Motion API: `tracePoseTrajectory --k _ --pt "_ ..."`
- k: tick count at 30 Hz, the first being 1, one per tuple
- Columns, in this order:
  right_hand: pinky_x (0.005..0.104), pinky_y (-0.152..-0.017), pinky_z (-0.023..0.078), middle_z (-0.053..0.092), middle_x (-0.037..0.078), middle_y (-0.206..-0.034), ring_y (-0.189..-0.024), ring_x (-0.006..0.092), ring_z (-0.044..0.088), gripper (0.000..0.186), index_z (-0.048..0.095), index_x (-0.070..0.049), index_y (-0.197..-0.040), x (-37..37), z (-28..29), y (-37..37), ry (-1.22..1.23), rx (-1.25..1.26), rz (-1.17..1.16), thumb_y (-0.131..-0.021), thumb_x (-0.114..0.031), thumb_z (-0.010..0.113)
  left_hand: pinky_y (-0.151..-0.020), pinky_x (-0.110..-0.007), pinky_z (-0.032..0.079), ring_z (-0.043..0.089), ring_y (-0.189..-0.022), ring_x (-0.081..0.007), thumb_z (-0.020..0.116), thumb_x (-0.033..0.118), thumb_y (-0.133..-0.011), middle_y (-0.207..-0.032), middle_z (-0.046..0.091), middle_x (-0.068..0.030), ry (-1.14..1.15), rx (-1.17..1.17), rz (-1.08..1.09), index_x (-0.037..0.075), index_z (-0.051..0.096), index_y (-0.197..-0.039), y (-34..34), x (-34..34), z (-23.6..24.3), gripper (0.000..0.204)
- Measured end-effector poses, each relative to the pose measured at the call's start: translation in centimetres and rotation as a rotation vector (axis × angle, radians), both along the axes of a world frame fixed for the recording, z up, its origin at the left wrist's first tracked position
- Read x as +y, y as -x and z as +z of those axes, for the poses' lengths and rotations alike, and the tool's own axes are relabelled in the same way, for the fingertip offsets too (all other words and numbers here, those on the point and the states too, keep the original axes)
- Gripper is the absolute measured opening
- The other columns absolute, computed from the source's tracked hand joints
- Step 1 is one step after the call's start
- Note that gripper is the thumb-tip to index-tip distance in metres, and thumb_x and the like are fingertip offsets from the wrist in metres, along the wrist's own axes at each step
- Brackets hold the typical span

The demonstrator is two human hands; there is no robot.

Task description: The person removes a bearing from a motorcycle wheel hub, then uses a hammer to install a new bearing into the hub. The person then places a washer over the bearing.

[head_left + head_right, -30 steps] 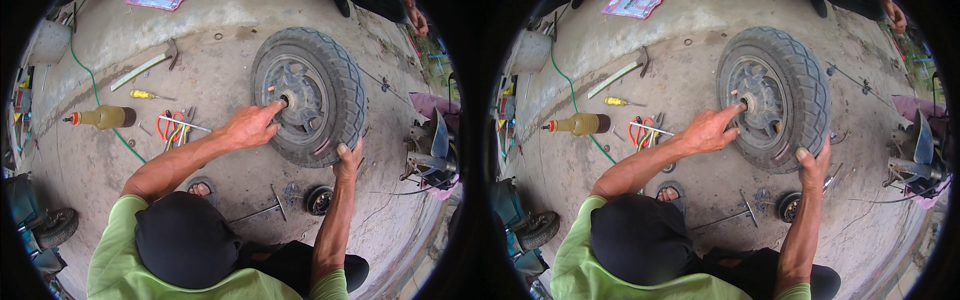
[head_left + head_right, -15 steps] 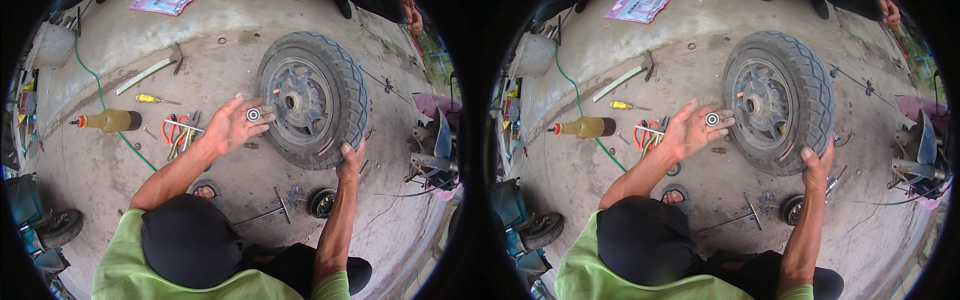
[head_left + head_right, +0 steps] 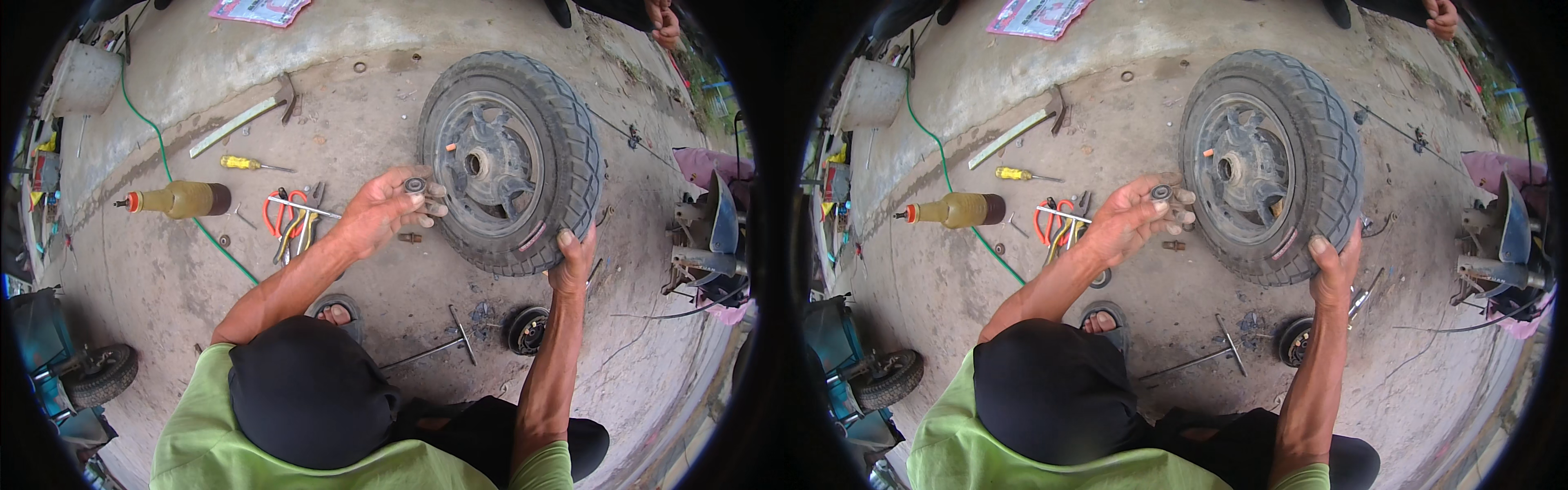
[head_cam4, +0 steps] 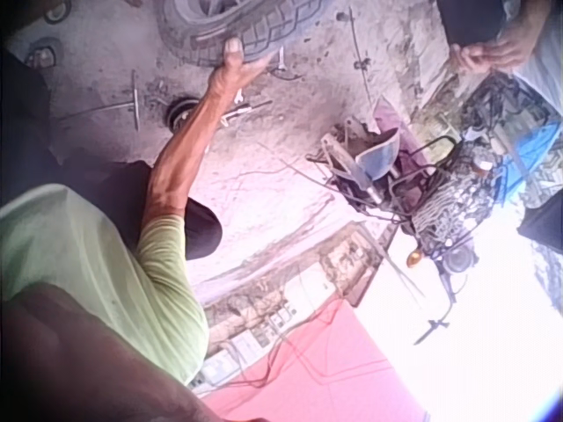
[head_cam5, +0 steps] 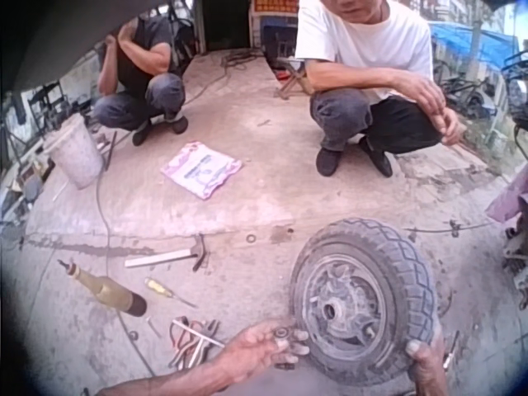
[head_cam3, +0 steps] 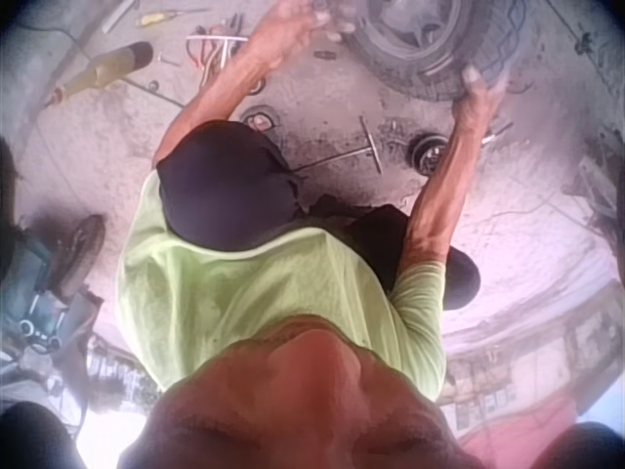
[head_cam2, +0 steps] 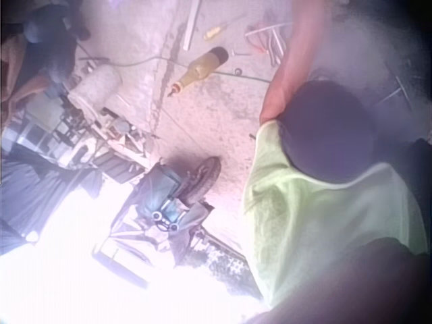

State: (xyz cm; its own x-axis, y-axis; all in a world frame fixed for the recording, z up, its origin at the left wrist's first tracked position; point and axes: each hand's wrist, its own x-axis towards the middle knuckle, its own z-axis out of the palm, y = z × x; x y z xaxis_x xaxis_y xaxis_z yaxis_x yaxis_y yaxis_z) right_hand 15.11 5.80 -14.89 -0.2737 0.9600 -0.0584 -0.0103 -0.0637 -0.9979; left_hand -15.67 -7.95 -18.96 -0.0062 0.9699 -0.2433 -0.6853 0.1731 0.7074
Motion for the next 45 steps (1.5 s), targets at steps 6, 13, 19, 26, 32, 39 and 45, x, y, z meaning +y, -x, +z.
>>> tracePoseTrajectory --k 6,13,19,26,32,39,45 --pt "0.0436 -0.109 0.046 0.057 0.017 -0.142 -0.128 0.0299 0.058 0.099 0.041 0.002 -0.152 0.2 -0.5 -0.3 -0.020 0.013 0.007 -0.072 -0.039 0.081 -0.070 -0.036 0.056 0.066 -0.080 -0.0219 0.054 0.035 -0.110 -0.097 0.069 -0.0110 0.157 0.137 -0.068 -0.003 0.063 -0.130 0.1 0.1 0.0 0.044" --pt "0.0429 -0.110 0.045 0.059 0.016 -0.141 -0.128 0.0292 0.059 0.098 0.041 0.001 -0.153 -0.2 0.3 0.6 -0.017 0.024 0.012 -0.072 -0.038 0.080 -0.068 -0.035 0.052 0.062 -0.074 -0.0204 0.047 0.038 -0.112 -0.092 0.067 -0.0092 0.266 -0.028 0.028 -0.004 0.062 -0.134 -0.3 1.0 0.6 0.050" --pt "0.0424 -0.110 0.044 0.058 0.015 -0.142 -0.128 0.0285 0.058 0.100 0.041 0.000 -0.153 -0.4 0.4 0.7 -0.015 0.014 0.011 -0.071 -0.040 0.082 -0.076 -0.038 0.056 0.066 -0.081 -0.0235 0.047 0.033 -0.111 -0.104 0.072 -0.0169 0.094 -0.215 -0.055 -0.006 0.057 -0.140 0.2 1.3 0.2 0.050" --pt "0.0423 -0.111 0.043 0.057 0.015 -0.142 -0.128 0.0284 0.057 0.102 0.040 0.000 -0.154 -0.5 1.0 1.0 0.001 0.007 0.014 -0.070 -0.040 0.082 -0.077 -0.037 0.057 0.070 -0.084 -0.0225 0.050 0.022 -0.110 -0.112 0.073 -0.0209 0.079 -0.112 0.012 0.000 0.057 -0.131 -0.4 1.5 0.4 0.031" --pt "0.0423 -0.111 0.043 0.058 0.015 -0.142 -0.129 0.0283 0.057 0.102 0.040 -0.001 -0.154 -0.5 0.7 0.9 -0.008 0.015 0.011 -0.070 -0.040 0.082 -0.078 -0.037 0.055 0.070 -0.090 -0.0232 0.056 0.020 -0.108 -0.113 0.073 -0.0203 0.120 0.098 0.039 0.004 0.055 -0.125 -0.2 2.6 -0.2 0.023" --pt "0.0420 -0.111 0.043 0.058 0.014 -0.142 -0.129 0.0275 0.057 0.100 0.041 -0.001 -0.153 -0.7 1.0 1.2 -0.006 0.023 0.011 -0.070 -0.038 0.082 -0.086 -0.035 0.054 0.069 -0.095 -0.0178 0.066 0.017 -0.103 -0.116 0.072 -0.0160 -0.077 0.729 0.076 0.001 0.056 -0.123 -1.0 5.0 -1.4 0.027" --pt "0.0383 -0.110 0.042 0.060 0.013 -0.138 -0.127 0.0253 0.058 0.101 0.046 0.003 -0.150 -1.0 1.5 1.8 -0.008 0.010 -0.025 -0.067 -0.042 0.082 -0.096 -0.040 0.054 0.069 -0.119 -0.0286 0.076 0.012 -0.095 -0.113 0.070 -0.0152 -0.290 1.161 0.181 0.001 0.061 -0.112 -2.5 6.5 -1.4 0.025"
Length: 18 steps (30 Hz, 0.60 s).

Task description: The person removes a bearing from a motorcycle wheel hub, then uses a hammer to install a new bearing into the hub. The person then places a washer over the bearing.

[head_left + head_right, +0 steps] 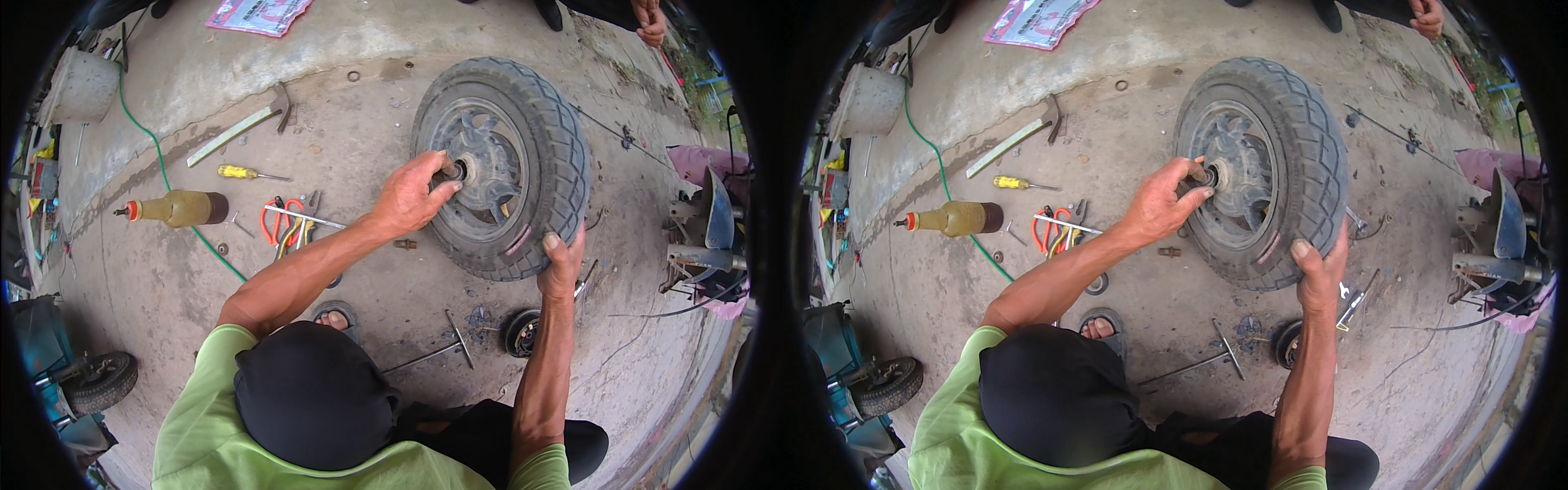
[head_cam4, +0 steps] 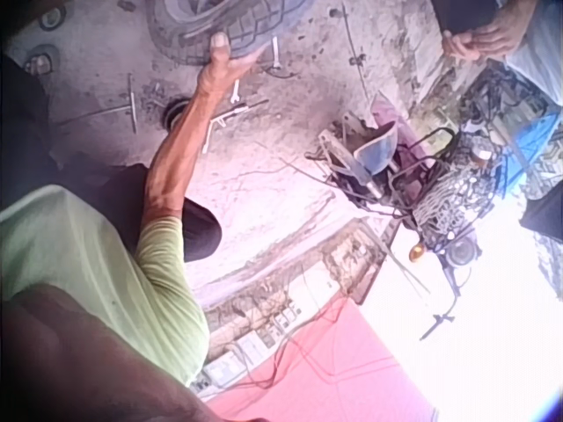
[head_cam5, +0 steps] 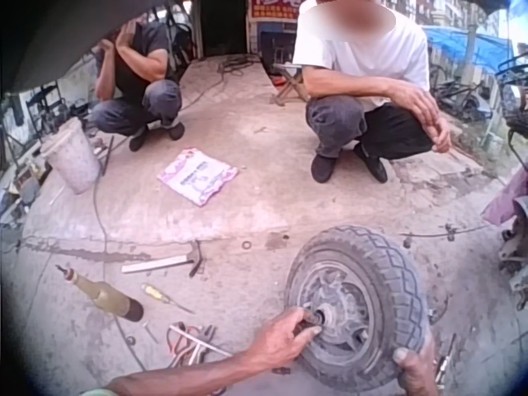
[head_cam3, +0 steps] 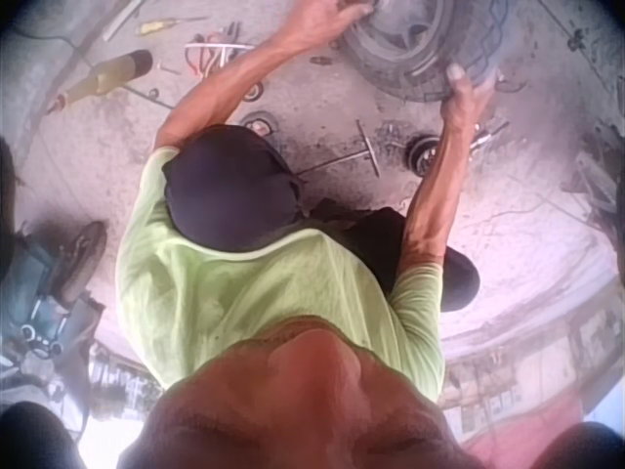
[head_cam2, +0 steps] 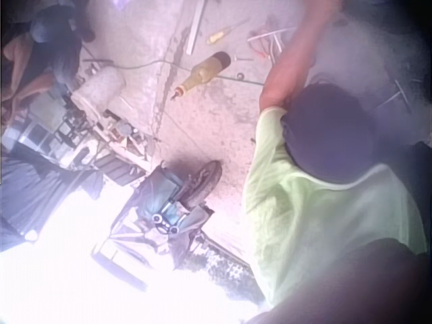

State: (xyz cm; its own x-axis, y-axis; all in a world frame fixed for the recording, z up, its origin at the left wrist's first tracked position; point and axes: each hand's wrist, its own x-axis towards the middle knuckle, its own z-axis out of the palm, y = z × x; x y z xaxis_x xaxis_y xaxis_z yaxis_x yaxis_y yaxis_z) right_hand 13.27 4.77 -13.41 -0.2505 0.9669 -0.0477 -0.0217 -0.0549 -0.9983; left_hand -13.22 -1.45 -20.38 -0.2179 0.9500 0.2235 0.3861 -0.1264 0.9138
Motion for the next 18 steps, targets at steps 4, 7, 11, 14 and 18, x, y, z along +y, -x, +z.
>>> tracePoseTrajectory --k 4,7,11,14,18 --pt "0.0380 -0.111 0.041 0.059 0.013 -0.139 -0.128 0.0253 0.057 0.100 0.045 0.002 -0.151 0.0 -0.2 -0.1 0.001 0.016 -0.006 -0.068 -0.040 0.082 -0.099 -0.044 0.053 0.063 -0.131 -0.0362 0.078 0.011 -0.092 -0.110 0.069 -0.0172 -0.069 0.041 -0.014 0.001 0.063 -0.108 -0.1 0.1 0.0 0.024" --pt "0.0399 -0.112 0.041 0.058 0.014 -0.141 -0.129 0.0269 0.057 0.101 0.043 0.001 -0.152 -0.1 -0.4 -0.2 0.012 0.022 -0.013 -0.069 -0.039 0.081 -0.100 -0.044 0.053 0.064 -0.130 -0.0357 0.078 0.011 -0.092 -0.108 0.069 -0.0176 -0.062 0.025 0.007 0.001 0.064 -0.106 -0.4 0.2 0.2 0.023" --pt "0.0436 -0.112 0.042 0.056 0.016 -0.145 -0.131 0.0302 0.056 0.102 0.039 -0.001 -0.155 0.1 -0.6 -0.6 0.004 0.008 0.003 -0.071 -0.039 0.081 -0.099 -0.044 0.054 0.065 -0.127 -0.0366 0.079 0.011 -0.091 -0.105 0.068 -0.0173 -0.048 0.051 0.038 0.001 0.065 -0.105 -0.6 0.2 0.4 0.023" --pt "0.0441 -0.112 0.042 0.055 0.016 -0.145 -0.131 0.0305 0.056 0.103 0.038 -0.001 -0.156 0.1 -0.8 -0.4 0.004 0.009 0.000 -0.071 -0.040 0.081 -0.098 -0.044 0.054 0.066 -0.125 -0.0362 0.079 0.010 -0.089 -0.105 0.068 -0.0165 -0.069 0.110 0.050 0.001 0.067 -0.104 -0.3 0.3 0.4 0.021" --pt "0.0443 -0.112 0.042 0.055 0.016 -0.145 -0.131 0.0306 0.056 0.103 0.037 -0.001 -0.156 0.2 -1.2 -0.9 0.028 0.020 -0.014 -0.071 -0.039 0.081 -0.095 -0.047 0.050 0.065 -0.113 -0.0364 0.078 0.011 -0.087 -0.105 0.065 -0.0155 -0.113 0.090 0.054 0.002 0.070 -0.103 -0.2 0.4 0.3 0.020"
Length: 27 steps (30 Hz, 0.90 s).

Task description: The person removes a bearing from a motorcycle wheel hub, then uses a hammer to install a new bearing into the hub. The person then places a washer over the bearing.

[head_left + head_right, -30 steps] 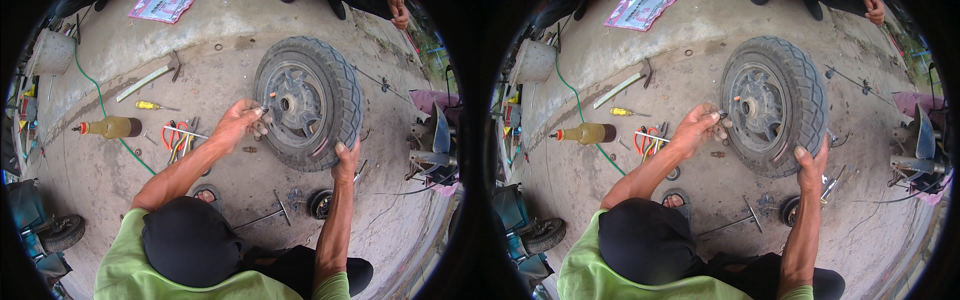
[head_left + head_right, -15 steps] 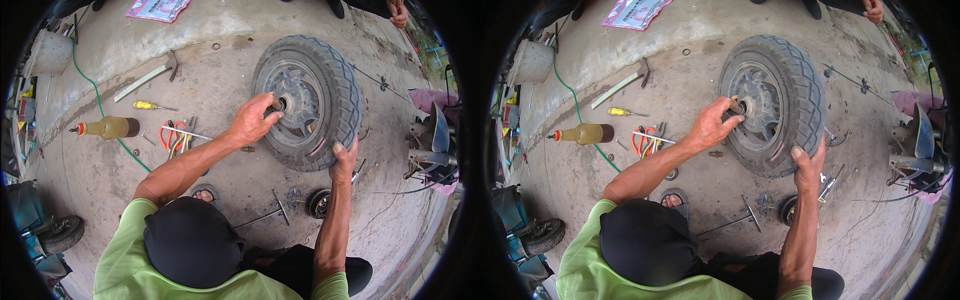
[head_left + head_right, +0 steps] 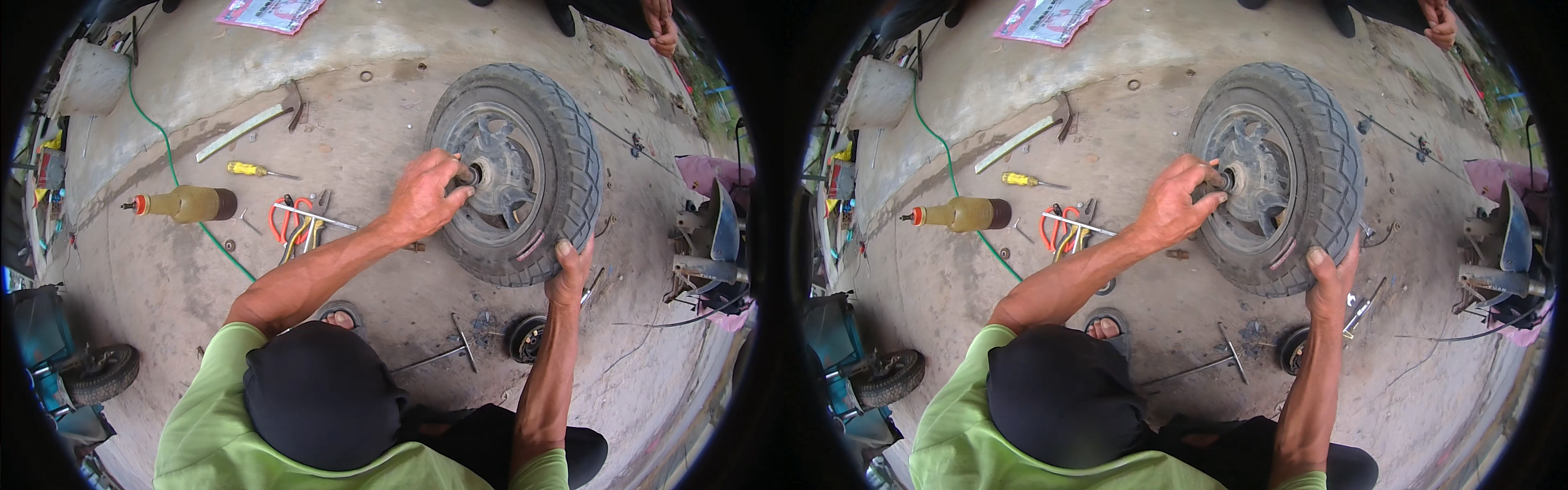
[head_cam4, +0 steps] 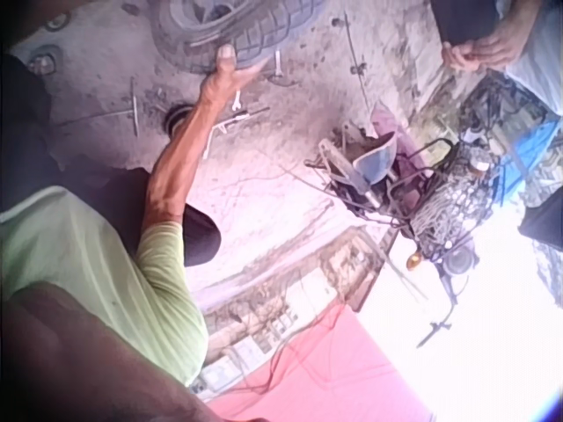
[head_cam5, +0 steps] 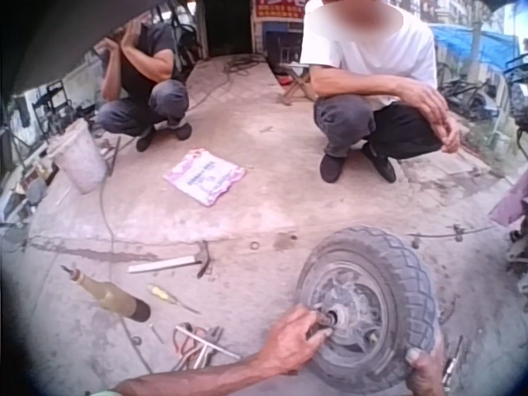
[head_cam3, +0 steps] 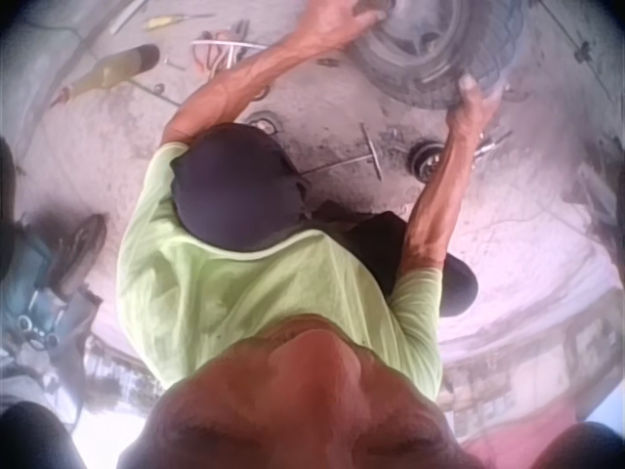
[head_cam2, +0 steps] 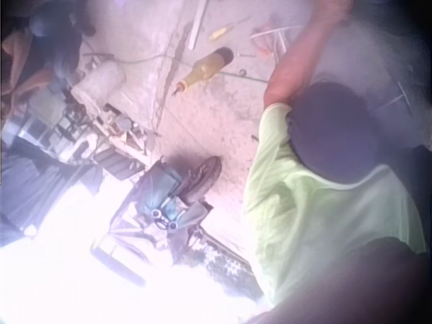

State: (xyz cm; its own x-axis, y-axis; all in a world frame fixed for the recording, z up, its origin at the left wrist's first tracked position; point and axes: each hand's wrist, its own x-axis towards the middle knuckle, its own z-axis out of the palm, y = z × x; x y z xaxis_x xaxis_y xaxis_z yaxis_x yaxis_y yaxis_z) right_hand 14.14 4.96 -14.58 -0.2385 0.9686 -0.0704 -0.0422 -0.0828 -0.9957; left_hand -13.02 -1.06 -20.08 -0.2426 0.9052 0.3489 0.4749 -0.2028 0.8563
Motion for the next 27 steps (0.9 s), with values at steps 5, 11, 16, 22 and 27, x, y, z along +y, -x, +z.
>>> tracePoseTrajectory --k 5,11,16,22,27 --pt "0.0439 -0.113 0.042 0.055 0.016 -0.145 -0.131 0.0304 0.056 0.101 0.038 -0.001 -0.156 0.0 -0.3 -0.2 -0.024 -0.006 -0.011 -0.072 -0.039 0.081 -0.094 -0.046 0.051 0.064 -0.109 -0.0361 0.076 0.012 -0.087 -0.106 0.065 -0.0162 0.063 -0.050 0.018 0.002 0.070 -0.104 -0.3 0.3 0.8 0.021" --pt "0.0431 -0.113 0.041 0.055 0.016 -0.146 -0.132 0.0298 0.055 0.099 0.038 -0.001 -0.156 0.1 -0.7 -0.3 -0.036 0.016 -0.005 -0.073 -0.039 0.080 -0.098 -0.045 0.052 0.065 -0.121 -0.0362 0.077 0.012 -0.088 -0.110 0.065 -0.0179 0.092 -0.121 0.044 0.000 0.070 -0.106 -0.7 0.4 0.5 0.022" --pt "0.0430 -0.114 0.041 0.055 0.016 -0.146 -0.133 0.0299 0.055 0.099 0.038 -0.001 -0.156 0.0 -0.6 -0.2 -0.033 0.041 -0.006 -0.074 -0.039 0.079 -0.100 -0.045 0.051 0.063 -0.124 -0.0376 0.076 0.010 -0.090 -0.113 0.064 -0.0187 0.085 -0.177 0.039 0.000 0.068 -0.107 -1.3 0.4 0.3 0.021" --pt "0.0432 -0.114 0.041 0.055 0.016 -0.146 -0.133 0.0298 0.055 0.098 0.038 0.000 -0.155 0.1 -0.5 -0.4 -0.039 0.032 0.008 -0.075 -0.038 0.079 -0.102 -0.044 0.051 0.062 -0.127 -0.0345 0.074 0.009 -0.093 -0.116 0.062 -0.0157 0.032 -0.247 0.061 0.000 0.065 -0.109 -1.9 0.2 -0.6 0.021" --pt "0.0428 -0.112 0.042 0.056 0.016 -0.145 -0.132 0.0295 0.056 0.097 0.039 0.000 -0.154 0.1 -0.6 -0.2 -0.007 0.047 -0.012 -0.074 -0.038 0.079 -0.099 -0.040 0.051 0.061 -0.127 -0.0311 0.074 0.008 -0.094 -0.116 0.061 -0.0145 0.003 -0.279 0.103 0.000 0.065 -0.110 -2.6 0.7 -1.7 0.019"
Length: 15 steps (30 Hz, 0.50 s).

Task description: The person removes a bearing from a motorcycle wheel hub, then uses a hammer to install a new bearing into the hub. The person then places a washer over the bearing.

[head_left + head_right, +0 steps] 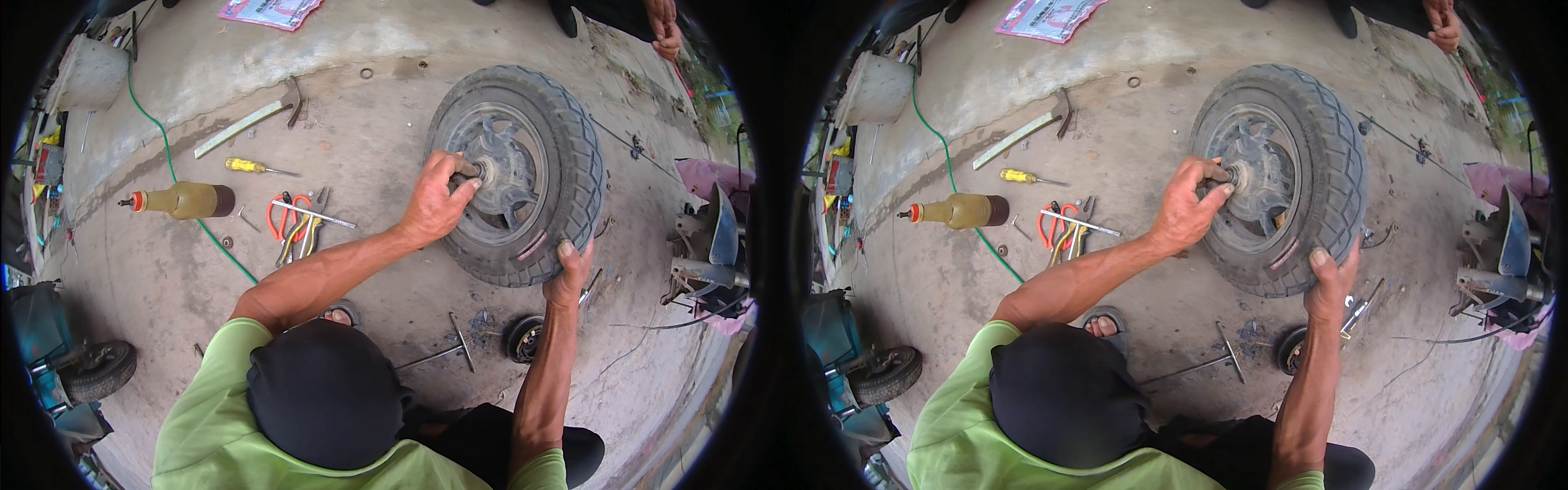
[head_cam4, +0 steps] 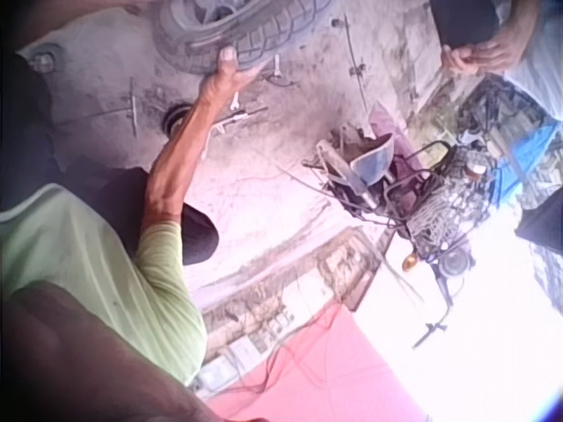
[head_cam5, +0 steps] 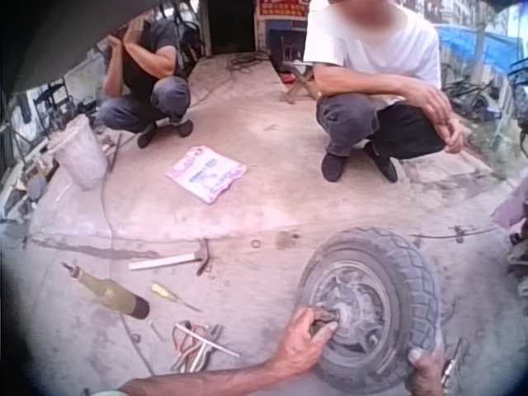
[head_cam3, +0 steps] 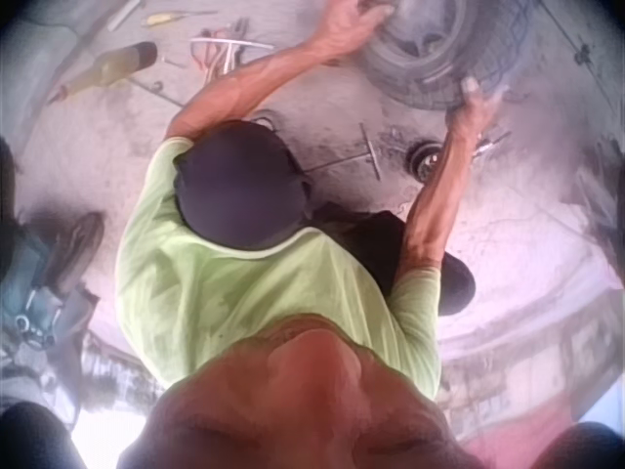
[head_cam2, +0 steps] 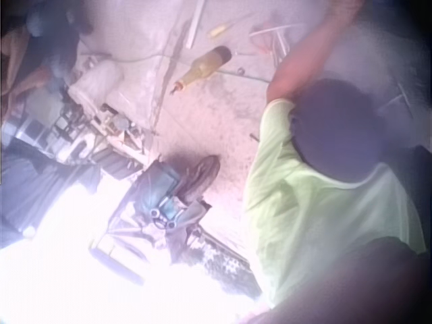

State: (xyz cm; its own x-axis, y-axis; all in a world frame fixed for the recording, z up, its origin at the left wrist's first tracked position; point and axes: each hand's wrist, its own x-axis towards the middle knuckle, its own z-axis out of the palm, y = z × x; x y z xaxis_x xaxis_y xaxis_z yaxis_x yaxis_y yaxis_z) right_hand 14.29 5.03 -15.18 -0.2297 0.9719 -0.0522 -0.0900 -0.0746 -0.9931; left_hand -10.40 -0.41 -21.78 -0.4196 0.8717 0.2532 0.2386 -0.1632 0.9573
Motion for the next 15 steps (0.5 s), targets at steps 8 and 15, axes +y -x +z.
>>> tracePoseTrajectory --k 8,15 --pt "0.0431 -0.113 0.042 0.056 0.016 -0.145 -0.131 0.0303 0.056 0.099 0.038 0.000 -0.155 0.09 -0.13 -0.28 0.007 0.012 -0.007 -0.074 -0.038 0.079 -0.104 -0.045 0.048 0.060 -0.123 -0.0384 0.073 0.011 -0.093 -0.116 0.058 -0.0198 -0.002 -0.092 -0.003 -0.001 0.066 -0.108 -0.50 0.12 0.06 0.021" --pt "0.0437 -0.114 0.041 0.056 0.016 -0.144 -0.131 0.0306 0.056 0.100 0.038 0.000 -0.155 0.07 -0.08 -0.31 0.011 -0.007 0.002 -0.073 -0.039 0.080 -0.100 -0.043 0.050 0.062 -0.116 -0.0362 0.075 0.008 -0.089 -0.115 0.059 -0.0183 -0.060 0.038 0.001 -0.001 0.066 -0.105 0.12 0.02 0.03 0.021"
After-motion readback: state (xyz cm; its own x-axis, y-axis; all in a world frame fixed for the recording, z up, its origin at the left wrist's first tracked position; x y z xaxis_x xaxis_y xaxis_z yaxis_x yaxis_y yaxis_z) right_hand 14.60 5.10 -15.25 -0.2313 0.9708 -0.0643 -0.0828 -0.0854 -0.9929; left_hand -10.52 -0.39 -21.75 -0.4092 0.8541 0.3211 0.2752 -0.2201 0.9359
